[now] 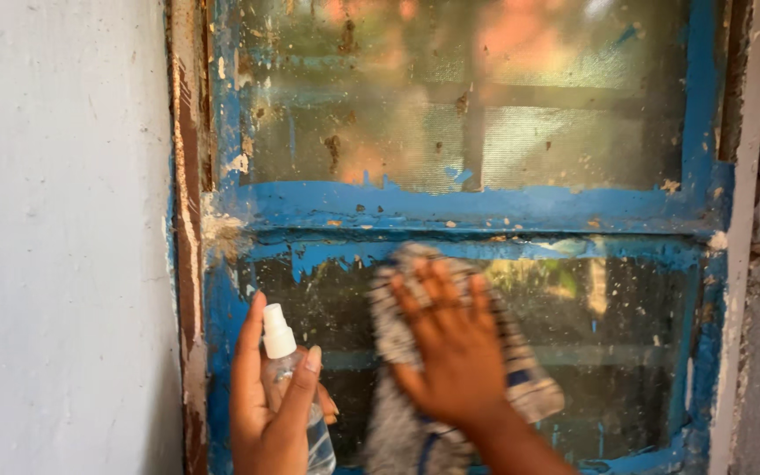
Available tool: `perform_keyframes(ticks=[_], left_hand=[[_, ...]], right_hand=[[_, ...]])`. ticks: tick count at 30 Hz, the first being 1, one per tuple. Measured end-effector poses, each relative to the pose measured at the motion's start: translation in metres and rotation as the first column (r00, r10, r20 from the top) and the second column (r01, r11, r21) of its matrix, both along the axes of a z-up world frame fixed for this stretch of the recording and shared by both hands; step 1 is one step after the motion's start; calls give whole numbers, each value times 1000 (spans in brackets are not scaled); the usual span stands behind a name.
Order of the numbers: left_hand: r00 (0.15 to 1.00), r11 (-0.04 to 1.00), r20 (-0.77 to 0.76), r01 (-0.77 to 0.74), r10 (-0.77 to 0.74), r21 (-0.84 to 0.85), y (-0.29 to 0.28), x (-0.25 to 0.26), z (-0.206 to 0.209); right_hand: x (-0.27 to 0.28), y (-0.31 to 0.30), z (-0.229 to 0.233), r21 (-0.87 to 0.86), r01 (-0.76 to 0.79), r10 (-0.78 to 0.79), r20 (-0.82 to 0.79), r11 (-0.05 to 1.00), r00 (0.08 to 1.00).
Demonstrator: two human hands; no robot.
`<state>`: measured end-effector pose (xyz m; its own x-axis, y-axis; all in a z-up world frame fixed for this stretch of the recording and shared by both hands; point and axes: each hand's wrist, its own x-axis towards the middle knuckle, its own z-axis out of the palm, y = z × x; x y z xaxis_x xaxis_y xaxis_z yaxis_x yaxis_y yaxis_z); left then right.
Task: The person wipes a glass window pane with a checkered cloth and applies liquid from a spray bottle to the surface.
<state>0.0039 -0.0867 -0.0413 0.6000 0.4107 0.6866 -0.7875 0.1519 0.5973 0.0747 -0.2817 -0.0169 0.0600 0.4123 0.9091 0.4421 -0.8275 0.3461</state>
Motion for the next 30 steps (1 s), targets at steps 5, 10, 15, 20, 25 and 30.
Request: perform_keyframes(ticks=[5, 10, 15, 20, 25, 30], left_hand=[[999, 999, -24, -40, 40, -23, -6, -9, 2], [999, 998, -36, -35, 33, -49, -8, -20, 0], [995, 997, -52, -81, 81, 2, -10, -29, 0], [989, 995, -114, -95, 98, 30, -9, -40, 3], [986, 992, -110, -117, 122, 54, -5, -39, -8], [985, 990, -135, -97, 110, 100, 4, -35, -6]], right_hand=[[8, -89, 12, 38, 49, -50, 27, 998, 998], [9, -155, 11, 146, 46, -48, 7, 988, 999], [7, -205, 7, 357, 59, -46, -46, 932, 998], [12, -202, -2, 517, 80, -54, -65, 852, 996], [19, -141, -30, 682, 68, -28, -70, 728, 997], [12, -77, -40, 603, 24, -14, -21, 797, 1000]])
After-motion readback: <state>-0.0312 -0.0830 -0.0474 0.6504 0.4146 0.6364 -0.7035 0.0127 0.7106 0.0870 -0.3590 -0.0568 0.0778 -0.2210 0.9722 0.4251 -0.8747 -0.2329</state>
